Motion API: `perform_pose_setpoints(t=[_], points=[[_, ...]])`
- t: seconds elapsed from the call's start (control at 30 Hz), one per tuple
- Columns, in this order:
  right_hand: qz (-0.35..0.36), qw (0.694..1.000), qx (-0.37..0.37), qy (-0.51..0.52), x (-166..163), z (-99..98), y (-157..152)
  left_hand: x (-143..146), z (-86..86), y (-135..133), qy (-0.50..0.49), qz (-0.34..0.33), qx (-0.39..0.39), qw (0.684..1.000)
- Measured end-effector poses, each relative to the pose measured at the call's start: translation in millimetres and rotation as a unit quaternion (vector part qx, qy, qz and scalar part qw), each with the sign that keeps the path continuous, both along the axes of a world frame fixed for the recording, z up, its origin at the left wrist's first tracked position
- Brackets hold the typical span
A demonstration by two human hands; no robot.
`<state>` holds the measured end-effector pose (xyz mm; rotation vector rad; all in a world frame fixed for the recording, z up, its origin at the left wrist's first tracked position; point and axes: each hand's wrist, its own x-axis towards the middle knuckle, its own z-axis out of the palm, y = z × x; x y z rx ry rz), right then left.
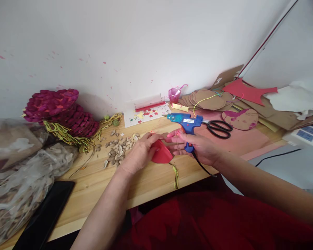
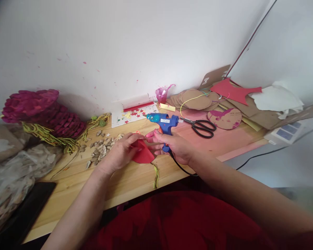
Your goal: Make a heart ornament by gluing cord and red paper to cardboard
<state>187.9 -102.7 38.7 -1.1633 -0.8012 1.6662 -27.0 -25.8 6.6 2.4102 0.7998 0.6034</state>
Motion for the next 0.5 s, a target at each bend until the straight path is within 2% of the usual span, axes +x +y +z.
perform_pose_setpoints(t=[0.17, 0.33, 0.4, 0.5], points=[[0.022, 0.984, 0.03, -0.177, 17, 1.8, -15, -4, -1.5, 5, -0.024, 0.003, -0.028, 0.999], [0.029, 0.938, 0.053, -0.341, 39, -1.8, -33, -10, -3.5, 11, -0.042, 0.005, -0.092, 0.995], [0.026, 0.924, 0.06, -0.376, 42, -2.0, -38, -12, -2.8, 13, -0.035, 0.006, -0.11, 0.993], [0.034, 0.92, 0.065, -0.385, 41, -0.7, -41, -15, -0.5, 15, -0.021, 0.008, -0.13, 0.991]])
